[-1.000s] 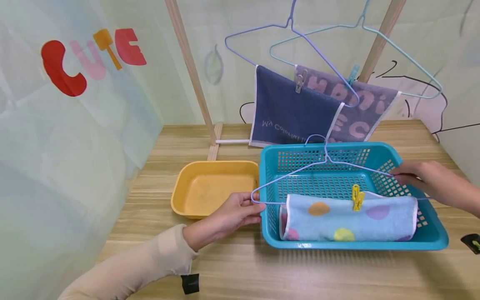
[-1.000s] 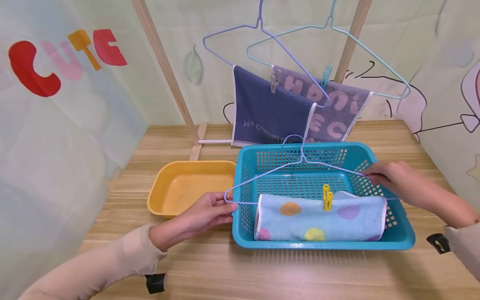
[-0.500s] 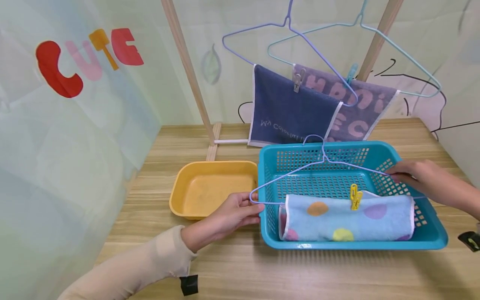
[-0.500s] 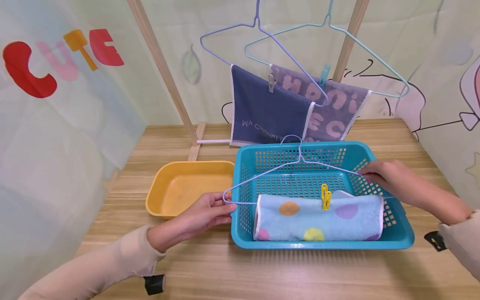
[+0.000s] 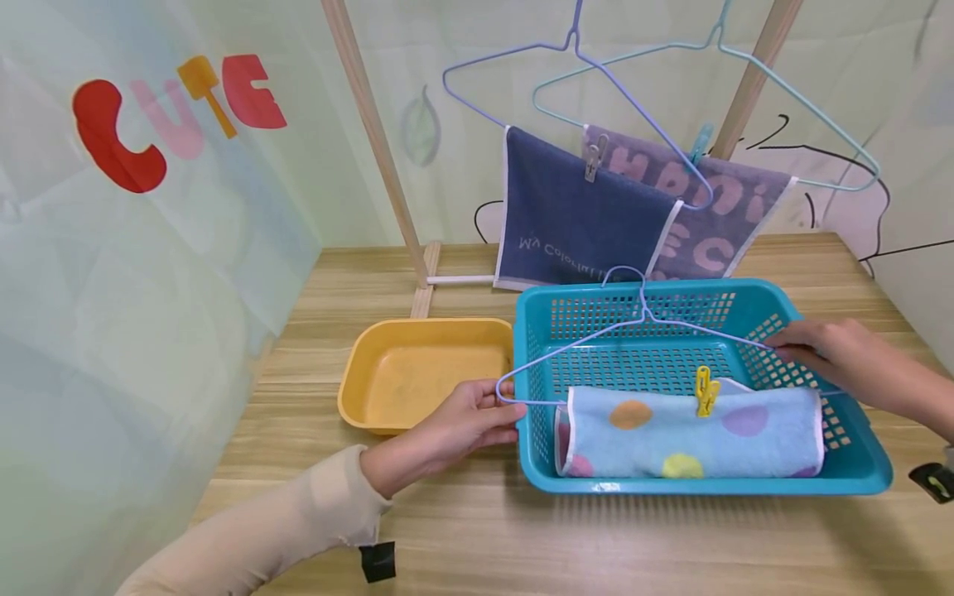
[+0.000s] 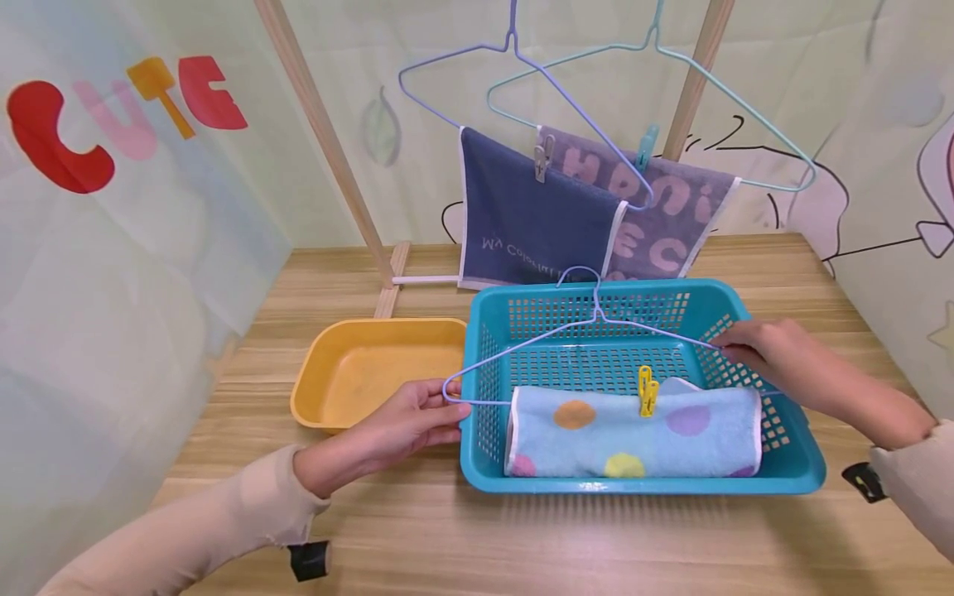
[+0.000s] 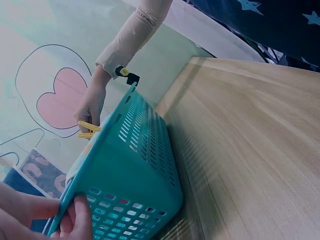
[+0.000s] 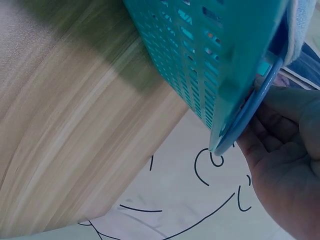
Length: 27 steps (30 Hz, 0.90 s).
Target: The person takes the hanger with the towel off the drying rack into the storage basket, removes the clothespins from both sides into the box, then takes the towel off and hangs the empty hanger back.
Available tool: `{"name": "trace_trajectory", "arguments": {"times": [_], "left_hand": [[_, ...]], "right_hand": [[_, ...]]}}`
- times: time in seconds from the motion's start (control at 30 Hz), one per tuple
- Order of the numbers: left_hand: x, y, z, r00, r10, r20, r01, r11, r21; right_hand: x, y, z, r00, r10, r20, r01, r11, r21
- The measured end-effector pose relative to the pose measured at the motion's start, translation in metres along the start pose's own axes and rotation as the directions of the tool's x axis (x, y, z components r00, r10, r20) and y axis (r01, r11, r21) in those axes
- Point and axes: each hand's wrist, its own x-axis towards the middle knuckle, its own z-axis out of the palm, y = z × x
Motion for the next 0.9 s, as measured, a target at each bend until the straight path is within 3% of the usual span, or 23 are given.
{"name": "trace_trajectory", "arguments": {"times": [0.13,0.33,0.43,0.57,0.73,0.8,0.9], "left_hand": [[0.000,0.001,-0.002,1.000,-0.015,0.010,0.015,1.000,0.013],[0.002,0.004,-0.005,0.999,-0.032,0.035,0.030,0.998,0.053],[0.004,0.005,-0.007,0.999,-0.036,0.038,0.033,0.996,0.078],[0.007,0.010,-0.012,0.997,-0.047,0.055,0.041,0.995,0.093],[0.009,0.019,-0.022,0.998,-0.032,0.055,0.025,0.991,0.131],[0.011,0.023,-0.027,0.999,-0.011,0.042,0.003,0.983,0.182],[0.013,0.032,-0.036,0.999,0.044,-0.001,-0.042,0.950,0.310]], "right_hand": [[0.000,0.000,0.000,1.000,0.004,-0.002,-0.004,1.000,0.003],[-0.004,0.001,-0.004,0.997,0.009,-0.081,-0.008,1.000,0.005],[-0.007,0.003,-0.007,0.993,0.068,-0.094,-0.067,0.998,0.011],[-0.011,0.005,-0.008,0.973,0.220,-0.069,-0.218,0.975,0.031],[-0.018,0.012,-0.007,0.899,0.428,0.090,-0.437,0.885,0.161],[-0.021,0.014,-0.006,0.862,0.474,0.179,-0.505,0.833,0.226],[-0.025,0.017,-0.002,0.831,0.487,0.267,-0.554,0.764,0.331]]}}
